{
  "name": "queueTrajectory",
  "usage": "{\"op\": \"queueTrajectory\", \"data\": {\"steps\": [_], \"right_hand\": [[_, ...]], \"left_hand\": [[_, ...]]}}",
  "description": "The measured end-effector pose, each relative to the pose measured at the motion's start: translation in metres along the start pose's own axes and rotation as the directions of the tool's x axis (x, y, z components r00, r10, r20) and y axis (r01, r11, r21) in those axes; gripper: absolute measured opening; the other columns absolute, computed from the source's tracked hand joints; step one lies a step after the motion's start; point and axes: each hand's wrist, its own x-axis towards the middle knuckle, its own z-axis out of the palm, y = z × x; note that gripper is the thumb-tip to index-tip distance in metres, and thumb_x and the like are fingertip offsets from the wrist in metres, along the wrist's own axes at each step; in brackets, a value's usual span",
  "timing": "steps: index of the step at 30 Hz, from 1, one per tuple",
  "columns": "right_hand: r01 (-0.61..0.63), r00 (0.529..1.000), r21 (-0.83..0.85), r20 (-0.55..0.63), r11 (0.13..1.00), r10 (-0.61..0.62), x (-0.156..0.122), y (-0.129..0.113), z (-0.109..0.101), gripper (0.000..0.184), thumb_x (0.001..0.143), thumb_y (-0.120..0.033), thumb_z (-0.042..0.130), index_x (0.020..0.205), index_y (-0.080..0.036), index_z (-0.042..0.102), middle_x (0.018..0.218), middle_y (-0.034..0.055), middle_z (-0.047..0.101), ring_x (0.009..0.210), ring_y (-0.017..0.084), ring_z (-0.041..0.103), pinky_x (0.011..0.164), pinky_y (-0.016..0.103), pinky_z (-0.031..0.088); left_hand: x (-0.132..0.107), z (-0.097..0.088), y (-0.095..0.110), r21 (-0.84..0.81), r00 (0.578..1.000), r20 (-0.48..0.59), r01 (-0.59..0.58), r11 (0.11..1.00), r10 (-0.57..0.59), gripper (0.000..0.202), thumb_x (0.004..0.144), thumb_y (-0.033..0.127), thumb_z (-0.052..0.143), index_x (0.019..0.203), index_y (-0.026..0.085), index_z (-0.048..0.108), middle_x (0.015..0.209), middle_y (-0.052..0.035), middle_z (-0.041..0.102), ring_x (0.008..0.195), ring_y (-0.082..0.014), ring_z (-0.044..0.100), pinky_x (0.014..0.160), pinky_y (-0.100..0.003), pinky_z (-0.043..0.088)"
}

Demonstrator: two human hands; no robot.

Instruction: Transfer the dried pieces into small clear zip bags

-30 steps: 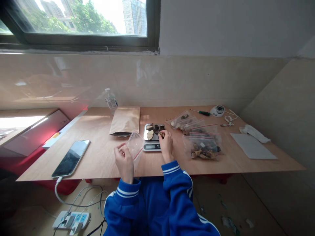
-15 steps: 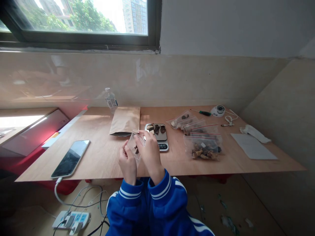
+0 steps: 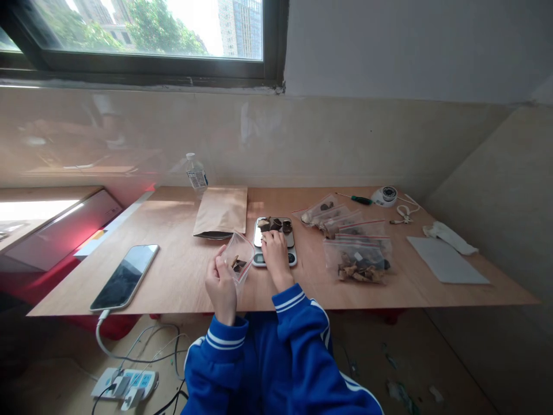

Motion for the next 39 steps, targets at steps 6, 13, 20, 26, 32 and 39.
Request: {"op": "queueTrajectory", "data": {"steps": [6,13,20,26,32,39], "right_hand": [[-0.114,0.979,0.384,-0.112,0.916,0.169,0.003,-0.013,-0.029,0.025,0.085,-0.02,0.047,0.104,-0.016,0.063,0.101,0.0093,0.067,0.092,0.022,0.06,0.086,0.038,0.045],[-0.173,0.983,0.629,0.063,0.758,0.173,-0.012,-0.068,-0.069,0.037,0.084,-0.036,0.055,0.118,-0.02,0.058,0.106,0.0067,0.065,0.089,0.019,0.061,0.083,0.034,0.048],[-0.079,0.986,0.331,-0.111,0.94,0.122,0.014,-0.02,-0.035,0.035,0.088,-0.028,0.043,0.118,-0.016,0.056,0.122,0.0124,0.055,0.117,0.023,0.046,0.102,0.041,0.035],[-0.139,0.984,-0.106,0.096,0.985,0.149,0.035,0.009,0.004,0.051,0.083,-0.029,0.055,0.127,-0.005,0.048,0.132,0.0229,0.044,0.122,0.034,0.038,0.101,0.047,0.032],[-0.127,0.99,-0.092,0.049,0.988,0.132,0.031,0.009,0.011,0.024,0.085,-0.023,0.052,0.105,-0.013,0.061,0.106,0.0151,0.057,0.101,0.029,0.049,0.09,0.042,0.04],[-0.104,0.995,0.13,0.005,0.986,0.105,0.026,0.017,0.011,0.024,0.082,-0.011,0.049,0.104,-0.014,0.057,0.099,0.0109,0.052,0.093,0.023,0.054,0.086,0.036,0.044]], "left_hand": [[0.002,0.0,-0.006,-0.076,0.999,0.02,0.037,0.996,-0.035,0.043,0.089,0.041,0.038,0.115,0.015,0.061,0.102,-0.009,0.066,0.098,-0.0194,0.06,0.085,-0.033,0.049],[0.002,-0.002,-0.004,-0.004,0.999,0.036,0.018,1.0,-0.018,0.045,0.091,0.039,0.035,0.122,0.015,0.058,0.12,-0.011,0.061,0.111,-0.0203,0.056,0.095,-0.033,0.042],[0.008,-0.009,-0.009,0.022,0.999,-0.009,0.033,0.999,-0.033,0.046,0.09,0.042,0.036,0.12,0.016,0.06,0.109,-0.0105,0.067,0.099,-0.0194,0.061,0.087,-0.031,0.045],[0.011,-0.011,-0.007,0.063,1.0,0.006,0.023,0.998,-0.023,0.046,0.09,0.039,0.035,0.118,0.014,0.061,0.105,-0.0112,0.067,0.087,-0.0175,0.062,0.077,-0.028,0.046],[0.01,-0.012,-0.006,0.024,0.997,0.05,0.053,0.998,-0.054,0.051,0.088,0.047,0.036,0.119,0.014,0.061,0.08,-0.0069,0.067,0.061,-0.0133,0.056,0.059,-0.026,0.045],[0.011,-0.012,-0.009,-0.011,0.998,0.044,0.033,0.999,-0.033,0.052,0.086,0.048,0.038,0.116,0.014,0.062,0.078,-0.0077,0.067,0.068,-0.0167,0.06,0.066,-0.029,0.048]]}}
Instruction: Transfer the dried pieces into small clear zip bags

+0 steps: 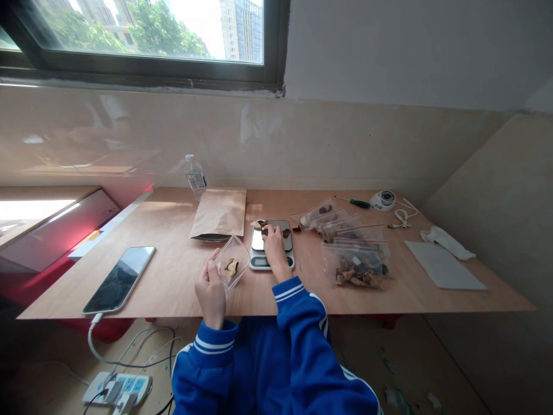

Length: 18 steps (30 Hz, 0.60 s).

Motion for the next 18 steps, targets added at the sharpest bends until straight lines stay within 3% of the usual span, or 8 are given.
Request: {"op": "queueTrajectory", "data": {"steps": [5,10,13,18], "right_hand": [[-0.016,1.0,0.095,-0.02,0.995,0.018,-0.003,-0.013,-0.016,0.02,0.082,-0.012,0.047,0.097,-0.016,0.06,0.095,0.0084,0.059,0.09,0.02,0.057,0.085,0.034,0.044],[0.007,0.994,0.419,0.097,0.908,-0.052,-0.01,-0.06,-0.053,0.017,0.082,-0.019,0.052,0.095,-0.02,0.063,0.097,0.0032,0.065,0.088,0.016,0.058,0.084,0.03,0.044],[0.018,0.963,0.406,0.238,0.913,-0.124,-0.016,-0.087,-0.064,0.019,0.079,-0.015,0.057,0.096,-0.02,0.065,0.094,0.0021,0.064,0.089,0.015,0.058,0.085,0.03,0.043],[-0.032,0.945,0.294,0.321,0.955,-0.067,-0.028,-0.108,-0.059,0.028,0.075,-0.015,0.063,0.103,-0.016,0.062,0.099,0.0066,0.061,0.095,0.018,0.058,0.088,0.032,0.044]], "left_hand": [[0.0,0.001,0.001,-0.012,1.0,-0.005,0.017,1.0,-0.017,0.05,0.087,0.046,0.038,0.116,0.014,0.062,0.08,-0.0078,0.067,0.069,-0.0157,0.06,0.066,-0.028,0.048],[-0.002,0.002,0.0,-0.012,0.999,0.031,0.037,0.999,-0.037,0.052,0.087,0.048,0.038,0.119,0.013,0.06,0.075,-0.0053,0.065,0.062,-0.014,0.059,0.063,-0.027,0.048],[-0.003,0.003,-0.001,-0.02,0.999,0.028,0.03,0.999,-0.03,0.051,0.088,0.049,0.038,0.119,0.016,0.06,0.084,-0.0071,0.068,0.072,-0.0163,0.062,0.069,-0.028,0.049],[-0.002,0.002,-0.001,0.016,1.0,0.0,-0.016,1.0,0.016,0.047,0.089,0.045,0.037,0.116,0.017,0.061,0.104,-0.0104,0.067,0.091,-0.0194,0.062,0.08,-0.03,0.048]]}}
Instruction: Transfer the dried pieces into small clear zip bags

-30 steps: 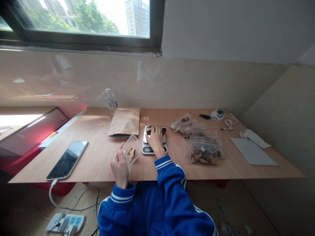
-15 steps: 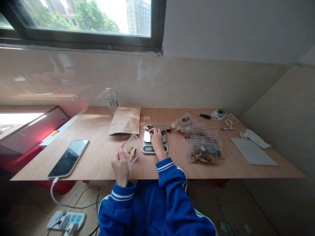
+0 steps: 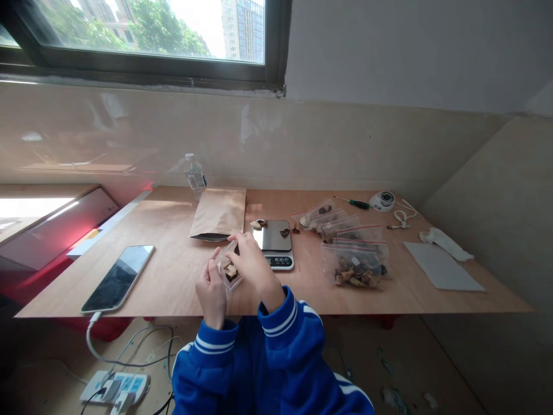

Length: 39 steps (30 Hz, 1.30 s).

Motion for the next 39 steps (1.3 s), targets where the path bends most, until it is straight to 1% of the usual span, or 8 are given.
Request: {"op": "queueTrajectory", "data": {"steps": [4,10,13,17,24,30,34,39], "right_hand": [[0.002,1.0,0.099,-0.015,0.995,0.0,0.004,-0.001,0.002,0.018,0.086,-0.025,0.051,0.098,-0.019,0.063,0.092,0.0045,0.067,0.086,0.017,0.062,0.078,0.029,0.047],[0.03,0.937,-0.074,-0.346,0.997,-0.054,0.047,0.048,0.007,0.026,0.088,-0.018,0.041,0.105,-0.014,0.06,0.106,0.01,0.064,0.098,0.019,0.059,0.088,0.03,0.044],[-0.032,0.963,-0.302,-0.264,0.953,-0.051,0.065,0.083,0.014,0.034,0.083,-0.016,0.05,0.116,-0.012,0.056,0.122,0.016,0.055,0.115,0.024,0.048,0.098,0.037,0.037],[-0.052,0.979,-0.376,-0.202,0.925,-0.028,0.068,0.105,0.015,0.023,0.082,-0.018,0.053,0.102,-0.016,0.064,0.106,0.0143,0.061,0.105,0.028,0.051,0.093,0.044,0.038],[-0.056,0.97,-0.248,-0.242,0.967,-0.006,0.055,0.096,-0.003,0.02,0.083,-0.018,0.051,0.096,-0.015,0.065,0.096,0.0101,0.068,0.088,0.02,0.061,0.081,0.032,0.046],[0.057,0.994,0.306,-0.102,0.95,-0.026,0.025,0.04,-0.021,0.034,0.081,-0.04,0.057,0.105,-0.018,0.066,0.081,0.0031,0.068,0.061,0.012,0.059,0.052,0.022,0.046],[0.087,0.996,0.266,-0.002,0.96,-0.089,0.017,0.018,-0.03,0.037,0.083,-0.044,0.054,0.112,-0.021,0.063,0.083,0.0016,0.067,0.063,0.011,0.059,0.058,0.022,0.048],[0.036,0.937,-0.08,-0.343,0.996,-0.061,0.033,0.072,-0.031,0.029,0.088,-0.034,0.045,0.103,-0.018,0.065,0.103,0.0092,0.062,0.099,0.021,0.056,0.09,0.037,0.043]], "left_hand": [[0.003,-0.002,-0.002,0.004,1.0,-0.003,-0.004,1.0,0.004,0.046,0.089,0.044,0.036,0.116,0.017,0.061,0.101,-0.0096,0.068,0.093,-0.0197,0.062,0.082,-0.031,0.048],[0.003,-0.002,-0.003,-0.007,1.0,-0.016,0.003,1.0,-0.003,0.045,0.089,0.042,0.037,0.116,0.017,0.062,0.097,-0.0086,0.069,0.093,-0.0191,0.062,0.082,-0.03,0.048],[0.004,-0.002,-0.003,-0.014,1.0,-0.004,0.017,1.0,-0.017,0.045,0.089,0.043,0.036,0.116,0.018,0.062,0.096,-0.0085,0.069,0.092,-0.0189,0.062,0.081,-0.03,0.048],[0.005,-0.001,-0.005,-0.045,1.0,-0.008,0.025,0.999,-0.025,0.045,0.089,0.043,0.037,0.116,0.018,0.062,0.093,-0.0082,0.069,0.09,-0.0185,0.063,0.079,-0.03,0.048],[0.005,-0.001,-0.006,-0.051,1.0,-0.006,0.021,0.998,-0.022,0.045,0.088,0.044,0.037,0.115,0.017,0.063,0.093,-0.0085,0.069,0.095,-0.0195,0.062,0.081,-0.031,0.048],[0.005,-0.001,-0.005,-0.032,1.0,-0.022,0.012,0.999,-0.012,0.044,0.088,0.043,0.038,0.112,0.017,0.064,0.097,-0.0088,0.069,0.096,-0.02,0.062,0.084,-0.031,0.047],[0.006,-0.002,-0.002,-0.028,1.0,-0.027,0.009,1.0,-0.01,0.044,0.088,0.042,0.038,0.113,0.017,0.063,0.096,-0.0088,0.069,0.095,-0.0196,0.062,0.084,-0.031,0.047],[0.007,-0.004,-0.001,-0.035,0.999,-0.021,0.045,0.998,-0.046,0.044,0.088,0.042,0.039,0.114,0.017,0.063,0.09,-0.0081,0.069,0.088,-0.0174,0.063,0.078,-0.029,0.049]]}}
